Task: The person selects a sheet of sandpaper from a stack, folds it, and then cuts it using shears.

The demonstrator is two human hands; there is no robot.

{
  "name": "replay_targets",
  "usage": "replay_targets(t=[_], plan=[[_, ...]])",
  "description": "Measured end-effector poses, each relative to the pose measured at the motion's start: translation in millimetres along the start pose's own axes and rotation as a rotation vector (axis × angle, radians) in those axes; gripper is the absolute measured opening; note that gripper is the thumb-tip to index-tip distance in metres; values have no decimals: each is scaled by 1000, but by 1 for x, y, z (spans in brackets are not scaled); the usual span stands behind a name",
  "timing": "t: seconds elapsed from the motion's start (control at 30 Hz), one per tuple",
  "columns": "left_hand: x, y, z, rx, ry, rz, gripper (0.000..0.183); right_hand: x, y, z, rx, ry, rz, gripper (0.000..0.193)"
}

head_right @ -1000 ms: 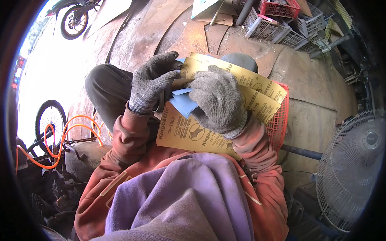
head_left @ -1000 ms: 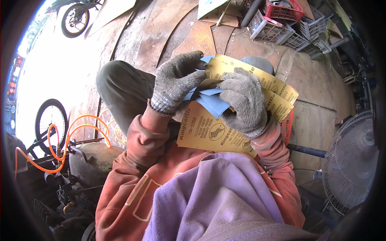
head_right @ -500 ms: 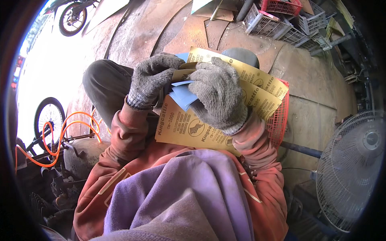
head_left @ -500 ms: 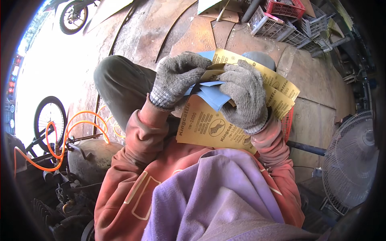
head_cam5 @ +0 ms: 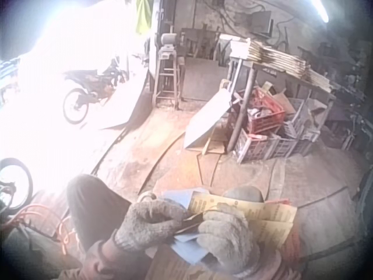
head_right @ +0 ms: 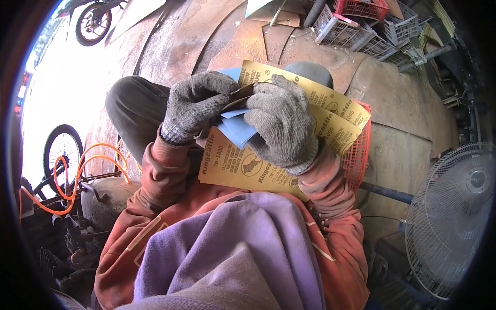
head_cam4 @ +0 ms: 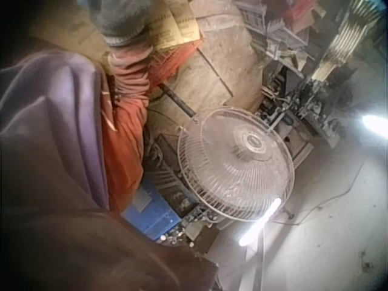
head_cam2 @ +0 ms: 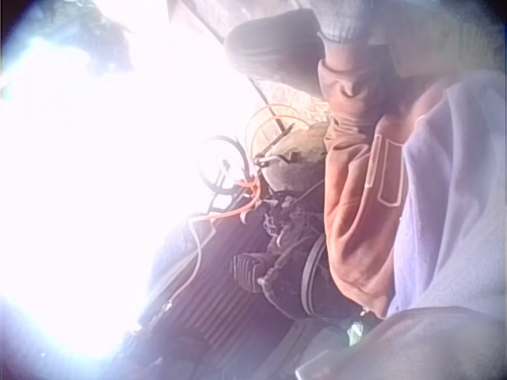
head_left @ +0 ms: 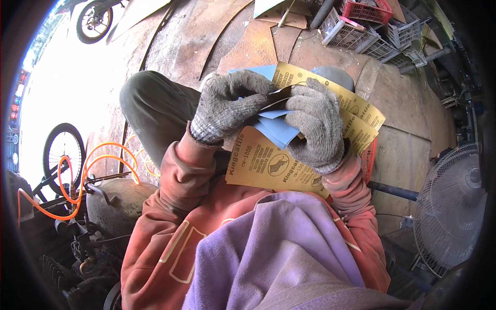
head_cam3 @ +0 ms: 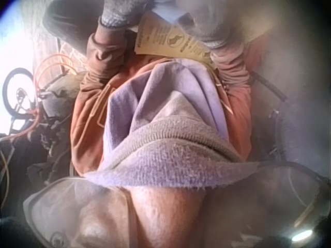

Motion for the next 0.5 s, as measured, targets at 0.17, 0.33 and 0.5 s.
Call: replay_targets(t=[0.17,0.33,0.5], plan=[[-2,-2,-6,-9,108,25,23,-1,-2,0,26,5,0,44],[6,-2,3,9,162,60,25,1,-3,2,11,24,-4,46],[14,-6,6,54,277,19,34,2,-6,4,-20,53,6,47]])
Point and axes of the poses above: each hand's wrist, its own y-axis away from the middle knuckle, its own z-axis out of the back of the hand, x = y × z, the point moved 5 cm from there along -y, towards the middle knuckle, and after that the axes turned 15 degrees about y, right-handed, at the moved point
